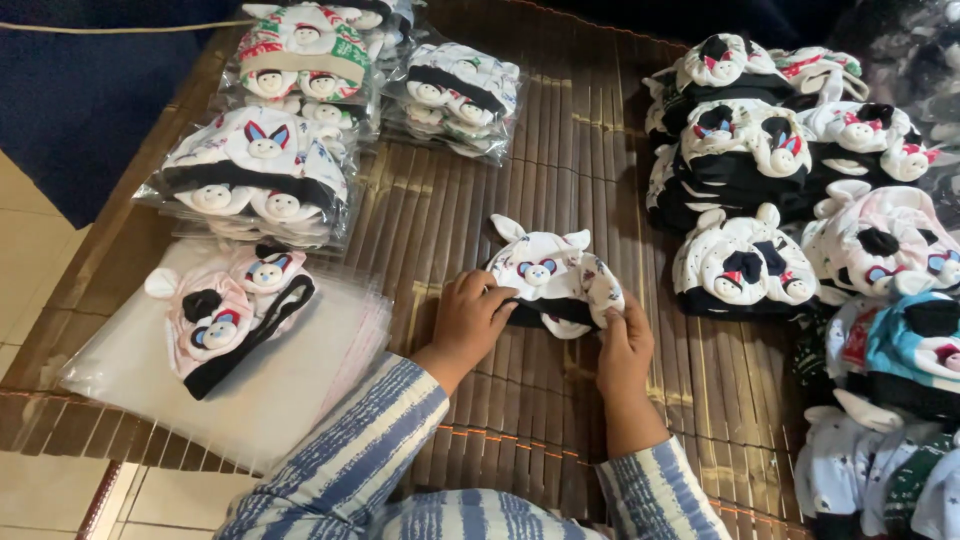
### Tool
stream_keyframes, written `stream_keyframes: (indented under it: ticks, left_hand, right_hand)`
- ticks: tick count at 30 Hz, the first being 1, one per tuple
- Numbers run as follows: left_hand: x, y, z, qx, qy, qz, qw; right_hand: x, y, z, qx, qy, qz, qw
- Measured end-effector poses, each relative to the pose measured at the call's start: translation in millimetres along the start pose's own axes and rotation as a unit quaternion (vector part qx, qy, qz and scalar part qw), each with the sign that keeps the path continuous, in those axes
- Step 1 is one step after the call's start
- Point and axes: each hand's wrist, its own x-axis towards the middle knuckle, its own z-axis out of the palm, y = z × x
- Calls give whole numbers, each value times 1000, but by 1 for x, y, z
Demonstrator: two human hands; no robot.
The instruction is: Packaging baby hats into individual plastic bags on a floor mat
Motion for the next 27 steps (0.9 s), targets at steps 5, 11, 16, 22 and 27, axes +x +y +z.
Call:
stream_keyframes:
  ticks: [5, 11, 16, 22, 27]
  left_hand:
    - [9, -2, 1, -24, -28, -37, 999]
    - [26, -18, 13, -49, -129, -137, 981]
    - [44, -11, 4, -109, -174, -229, 952]
    - [40, 4, -13, -98, -92, -138, 981]
    - [39, -3, -31, 59, -52, 113, 990]
  right_hand:
    - [-10, -32, 13, -20, -1, -54, 998]
    - [-26, -50, 45, -237, -91, -379, 890]
    - [-27, -29, 56, -308, -143, -477, 811]
    - [-26, -5, 57, -355, -150, -460, 800]
    - [-27, 10, 56, -374, -149, -441, 802]
